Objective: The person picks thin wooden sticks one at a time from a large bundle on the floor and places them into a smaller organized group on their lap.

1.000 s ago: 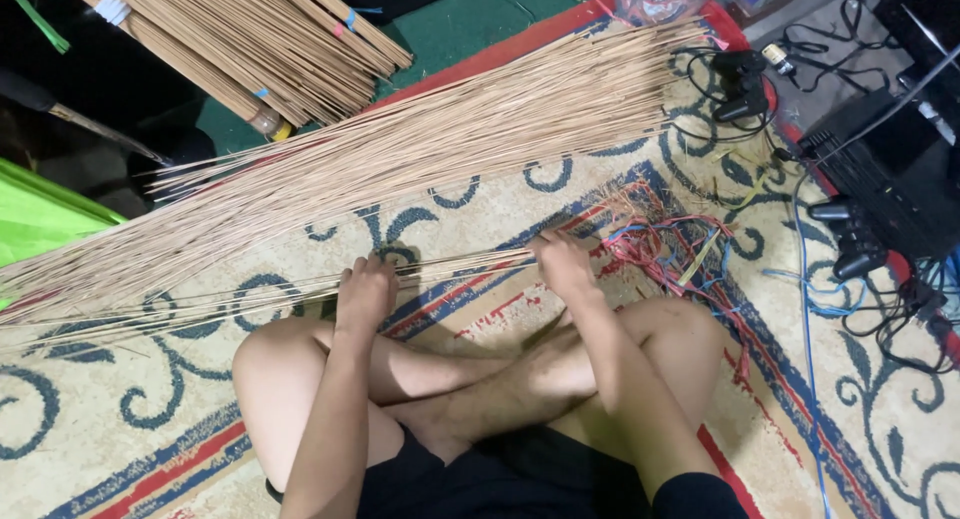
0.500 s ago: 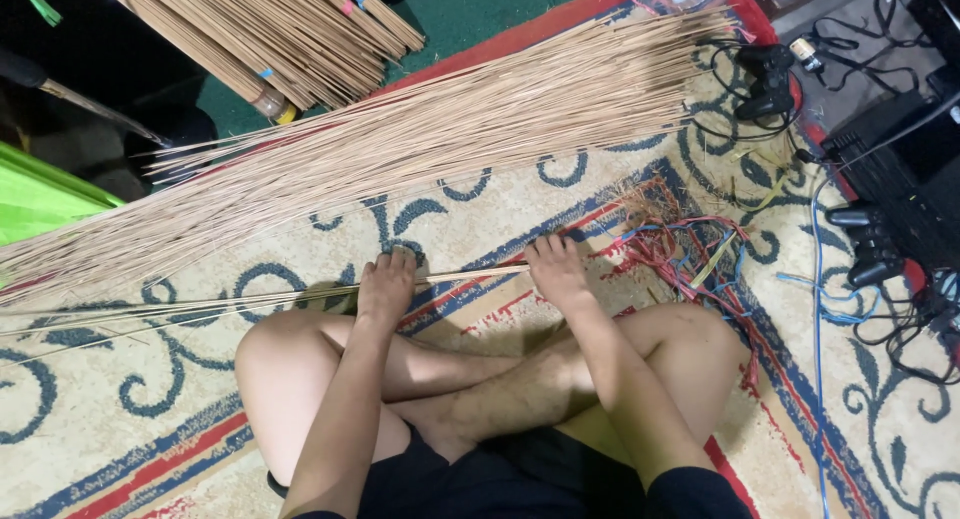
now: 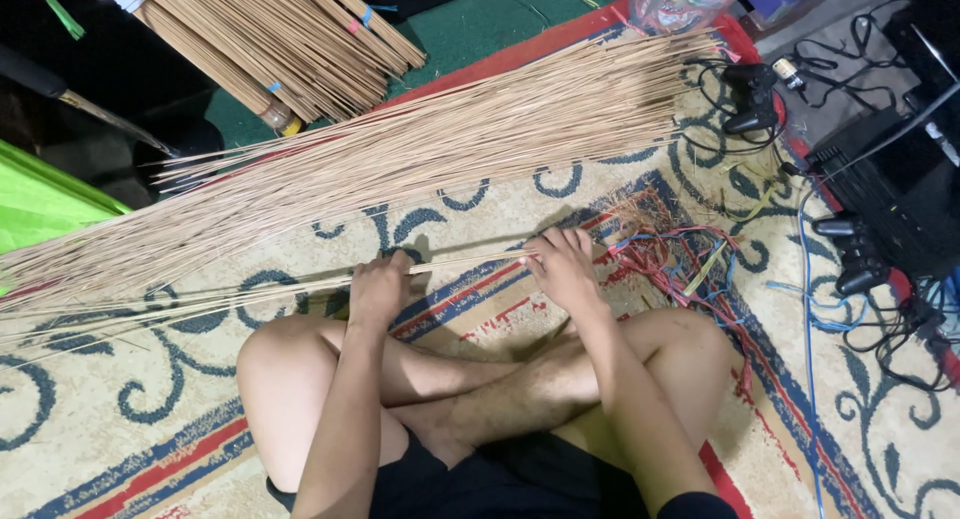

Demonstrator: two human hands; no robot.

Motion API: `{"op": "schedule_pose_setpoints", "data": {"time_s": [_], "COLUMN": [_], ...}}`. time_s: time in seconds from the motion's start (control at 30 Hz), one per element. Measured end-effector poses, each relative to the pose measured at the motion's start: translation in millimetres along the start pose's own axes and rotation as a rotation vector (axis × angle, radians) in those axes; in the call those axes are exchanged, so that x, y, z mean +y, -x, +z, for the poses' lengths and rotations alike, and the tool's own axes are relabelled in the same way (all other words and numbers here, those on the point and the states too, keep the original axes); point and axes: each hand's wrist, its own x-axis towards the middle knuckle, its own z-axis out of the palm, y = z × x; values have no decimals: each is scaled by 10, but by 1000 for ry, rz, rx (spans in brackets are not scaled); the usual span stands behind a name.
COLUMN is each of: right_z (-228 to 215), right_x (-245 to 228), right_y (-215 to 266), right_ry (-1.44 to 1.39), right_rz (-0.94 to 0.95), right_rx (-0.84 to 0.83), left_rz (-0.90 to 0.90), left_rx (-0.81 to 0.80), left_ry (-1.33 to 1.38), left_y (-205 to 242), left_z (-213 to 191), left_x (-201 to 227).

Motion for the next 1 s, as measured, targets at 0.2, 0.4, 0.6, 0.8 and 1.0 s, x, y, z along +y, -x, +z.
{"op": "schedule_pose_setpoints", "data": {"time_s": [0.2, 0.4, 0.6, 0.8, 1.0], "right_z": [-255, 158, 106, 258, 299], "right_x": [384, 662, 435, 439, 425], "right_y": [-40, -111, -95, -57, -101], "right_ry": [-582, -1310, -1320, -282, -193], "right_rz": [560, 881, 864, 842, 770], "right_rx": [373, 250, 207, -367, -406], "left_rz": [-18, 12, 110, 96, 112], "left_rx": [36, -31, -102, -48, -120], "left_ry": [55, 69, 57, -106, -127], "left_y": [26, 93, 169, 68, 47], "left_z": [-51, -220, -491, -161, -84], "left_x": [95, 193, 355, 232, 243]}}
